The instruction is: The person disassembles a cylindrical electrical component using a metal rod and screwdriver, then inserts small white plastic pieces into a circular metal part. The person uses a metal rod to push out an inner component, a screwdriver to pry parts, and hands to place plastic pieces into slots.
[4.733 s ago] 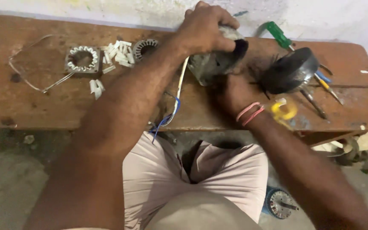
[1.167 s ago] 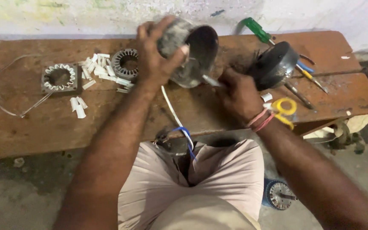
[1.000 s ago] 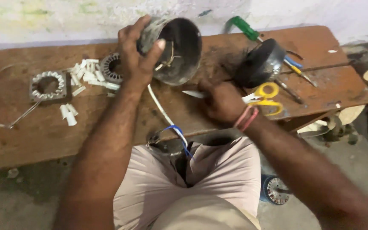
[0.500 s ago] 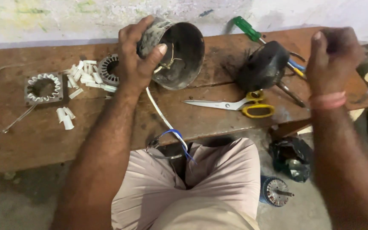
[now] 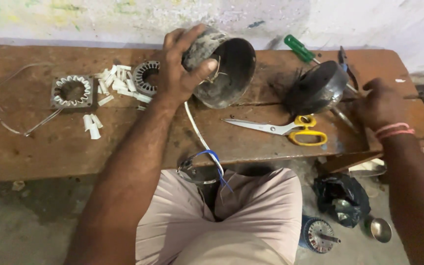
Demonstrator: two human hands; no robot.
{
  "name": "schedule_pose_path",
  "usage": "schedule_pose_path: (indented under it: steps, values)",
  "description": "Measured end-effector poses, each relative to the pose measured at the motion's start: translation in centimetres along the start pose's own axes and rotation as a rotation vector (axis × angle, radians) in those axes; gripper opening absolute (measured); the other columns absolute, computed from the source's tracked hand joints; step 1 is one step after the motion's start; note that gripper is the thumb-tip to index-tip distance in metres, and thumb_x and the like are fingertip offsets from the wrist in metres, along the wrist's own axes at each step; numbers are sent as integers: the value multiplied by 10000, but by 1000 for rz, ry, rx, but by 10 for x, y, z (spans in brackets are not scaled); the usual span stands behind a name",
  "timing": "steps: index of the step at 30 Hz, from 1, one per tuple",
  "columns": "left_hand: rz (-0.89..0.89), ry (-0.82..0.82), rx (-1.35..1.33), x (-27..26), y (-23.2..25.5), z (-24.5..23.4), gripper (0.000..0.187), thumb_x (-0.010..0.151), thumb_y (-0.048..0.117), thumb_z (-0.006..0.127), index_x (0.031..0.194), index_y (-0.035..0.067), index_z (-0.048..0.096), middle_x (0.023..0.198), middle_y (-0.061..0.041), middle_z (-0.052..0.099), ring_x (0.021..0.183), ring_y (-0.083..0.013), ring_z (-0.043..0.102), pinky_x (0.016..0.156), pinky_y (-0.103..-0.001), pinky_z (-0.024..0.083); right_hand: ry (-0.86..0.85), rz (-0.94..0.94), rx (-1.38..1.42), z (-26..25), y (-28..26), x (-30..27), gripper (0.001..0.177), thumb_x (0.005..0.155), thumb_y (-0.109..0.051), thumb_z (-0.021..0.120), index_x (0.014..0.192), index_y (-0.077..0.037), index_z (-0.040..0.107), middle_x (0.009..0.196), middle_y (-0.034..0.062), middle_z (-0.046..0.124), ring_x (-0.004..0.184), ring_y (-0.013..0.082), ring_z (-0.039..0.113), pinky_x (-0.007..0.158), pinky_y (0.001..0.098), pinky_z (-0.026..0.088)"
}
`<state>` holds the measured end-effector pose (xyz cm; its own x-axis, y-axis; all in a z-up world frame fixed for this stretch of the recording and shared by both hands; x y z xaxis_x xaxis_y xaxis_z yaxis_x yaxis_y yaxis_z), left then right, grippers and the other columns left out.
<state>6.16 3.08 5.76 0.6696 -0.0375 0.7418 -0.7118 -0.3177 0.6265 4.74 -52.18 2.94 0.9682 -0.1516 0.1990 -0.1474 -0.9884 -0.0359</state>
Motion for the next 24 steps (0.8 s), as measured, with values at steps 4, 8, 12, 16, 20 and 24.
schedule_pose_path:
  steps: [4, 8, 12, 16, 20, 24]
  values:
    - [-23, -35, -37, -2, 0, -1, 838, 833, 624, 777, 1485, 120, 624, 1451, -265, 487, 1398, -395, 520, 1202, -546, 456, 65, -14, 233, -13, 21, -19, 238, 1040, -213, 721, 1132, 6, 744, 1027, 250, 760, 893, 347, 733, 825, 421, 560]
    - [11, -107, 33, 4, 10, 18, 885, 801, 694, 810, 1482, 166, 615, 1493, -303, 441, 1415, -414, 493, 1186, -592, 460, 130, -117, 980, -65, 15, -60, 118, 1069, -117, 636, 1085, -6, 669, 963, 173, 679, 816, 258, 662, 791, 388, 524]
    - [59, -233, 208, 7, 27, 35, 873, 761, 722, 858, 1461, 246, 645, 1540, -303, 410, 1444, -462, 420, 1175, -636, 406, 135, -398, 1441, -116, -84, -107, 46, 1133, -93, 609, 1137, -57, 637, 1021, 124, 703, 922, 216, 718, 891, 424, 613]
    - [-19, -393, 229, 19, 36, 49, 887, 702, 710, 884, 1435, 269, 652, 1589, -299, 337, 1465, -497, 324, 1164, -669, 299, 191, -520, 1532, -118, -184, -153, 78, 1106, -6, 613, 1165, -57, 610, 1101, 125, 697, 1080, 232, 720, 1068, 453, 599]
    - [-86, -551, 223, 34, 43, 60, 927, 651, 731, 879, 1421, 272, 647, 1621, -297, 270, 1496, -501, 247, 1197, -667, 228, 163, -559, 1196, -79, -260, -153, 78, 1046, -31, 643, 1103, 17, 623, 1161, 137, 710, 1138, 222, 695, 1034, 355, 551]
    - [-91, -638, 266, 41, 48, 73, 969, 638, 776, 833, 1429, 261, 613, 1613, -282, 276, 1480, -508, 236, 1177, -686, 189, -15, -466, 1215, -37, -292, -132, 112, 1009, -77, 654, 1066, 19, 670, 1100, 112, 721, 1009, 185, 656, 911, 318, 533]
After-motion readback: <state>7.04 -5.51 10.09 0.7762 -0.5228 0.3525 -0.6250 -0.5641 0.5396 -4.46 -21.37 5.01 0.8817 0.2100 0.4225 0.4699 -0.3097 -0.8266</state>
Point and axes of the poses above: each hand's wrist, its own x-axis towards the middle knuckle, its own z-axis out of the palm, y = z × x, the point moved 7 cm from there along x, towards the middle knuckle
